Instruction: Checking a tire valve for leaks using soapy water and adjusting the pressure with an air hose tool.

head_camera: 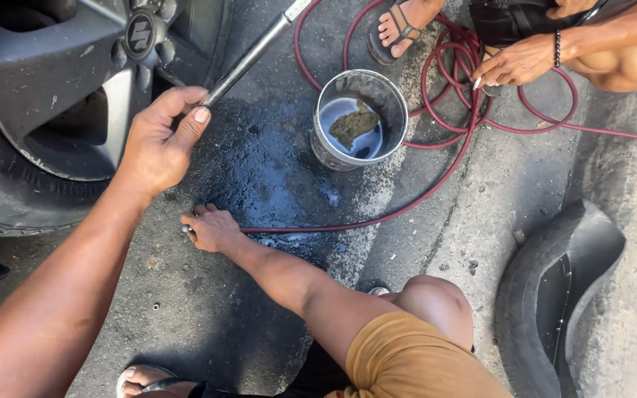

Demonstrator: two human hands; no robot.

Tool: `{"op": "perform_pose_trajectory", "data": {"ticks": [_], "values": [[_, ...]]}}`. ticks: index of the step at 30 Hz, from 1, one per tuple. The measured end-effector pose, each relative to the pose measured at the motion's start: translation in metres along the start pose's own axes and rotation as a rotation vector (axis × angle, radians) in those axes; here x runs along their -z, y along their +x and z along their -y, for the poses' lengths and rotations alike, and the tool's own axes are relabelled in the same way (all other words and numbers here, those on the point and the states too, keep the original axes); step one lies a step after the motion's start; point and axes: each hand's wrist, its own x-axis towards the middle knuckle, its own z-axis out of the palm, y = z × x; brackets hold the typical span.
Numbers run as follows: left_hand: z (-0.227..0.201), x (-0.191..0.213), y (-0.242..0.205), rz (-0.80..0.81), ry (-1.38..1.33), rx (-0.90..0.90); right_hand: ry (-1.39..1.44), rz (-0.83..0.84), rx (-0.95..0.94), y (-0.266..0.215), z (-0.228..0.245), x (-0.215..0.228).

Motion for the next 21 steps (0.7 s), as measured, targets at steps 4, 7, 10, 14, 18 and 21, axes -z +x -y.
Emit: {"op": "perform_pose_trajectory", "data": {"ticks": [4,7,10,14,18,21], "values": [[-0.005,0.002,0.001,-0.003,-0.033,0.001,0.047,-0.157,-0.091,0.003,0.004,0.020],[-0.002,0.002,0.002,-0.003,-0.043,0.001,0.147,-0.241,-0.205,0.013,-0.009,0.021],[0.000,0.004,0.000,-0.009,-0.050,0.010,0.337,-0.376,-0.283,0.015,-0.018,0.034],[-0.006,0.009,-0.003,-0.016,-0.043,0.031,0.380,-0.512,-0.378,0.014,-0.038,0.067],[-0.007,0.019,-0.012,-0.011,-0.002,0.050,0.139,-0.434,-0.307,0.037,-0.077,0.076],[-0.011,0.028,-0.026,-0.034,0.017,0.117,-0.018,-0.303,-0.244,0.044,-0.083,0.114]]}}
